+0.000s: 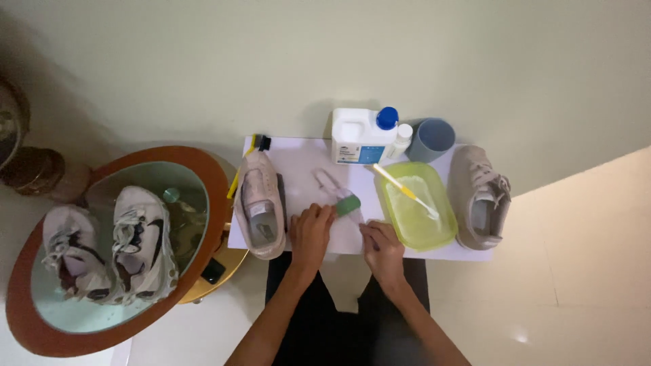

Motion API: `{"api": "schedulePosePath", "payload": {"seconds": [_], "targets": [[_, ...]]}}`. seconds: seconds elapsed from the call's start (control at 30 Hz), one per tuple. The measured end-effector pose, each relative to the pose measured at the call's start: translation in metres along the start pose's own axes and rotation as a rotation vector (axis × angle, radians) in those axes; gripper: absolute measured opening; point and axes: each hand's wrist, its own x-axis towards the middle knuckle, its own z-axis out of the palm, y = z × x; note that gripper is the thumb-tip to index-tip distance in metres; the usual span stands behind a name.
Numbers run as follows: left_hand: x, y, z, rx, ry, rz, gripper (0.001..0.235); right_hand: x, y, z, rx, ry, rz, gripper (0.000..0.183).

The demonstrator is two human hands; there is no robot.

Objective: The person removes a shoelace from a sneaker and scrubs it with a green brush using soapy water from a green tray. They repeatedly dip the brush and scrub the lace, then wring it out by hand.

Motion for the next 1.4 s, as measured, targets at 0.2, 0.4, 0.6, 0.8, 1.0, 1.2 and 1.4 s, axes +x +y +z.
{"api": "schedulePosePath", "payload": {"seconds": [0.2,0.4,0.6,0.8,1.0,1.2,1.4], "targets": [[0.036,0.0,-0.004,-0.192,0.158,-0.258,0.033,-0.001,-0.003,-0.004,0.06,-0.026,0.05,0.018],[0.05,-0.005,-0.001,0.162,0.48,0.145,0.012,-0.005,0.001,-0.001,0.047,0.001,0.033,0.019],[0.034,-0.022,0.014,-0.027,0.468,0.379,0.018,-0.001,-0.008,-0.006,0.069,0.0,0.055,0.016],[-0.033,-0.027,0.028,0.198,0.012,0.506,0.011,-0.024,0.029,0.013,-0.034,-0.019,0.072,0.014],[-0.003,-0.05,0.036,0.398,0.055,0.534,0.016,-0.002,-0.004,-0.003,0.02,-0.005,0.045,0.017],[0.038,-0.048,0.014,0.539,0.267,0.427,0.013,0.0,-0.008,-0.005,0.033,-0.031,0.054,0.016],[0.054,-0.037,0.015,0.365,0.518,0.362,0.017,-0.01,0.001,0.001,0.065,-0.03,0.088,0.014]]}}
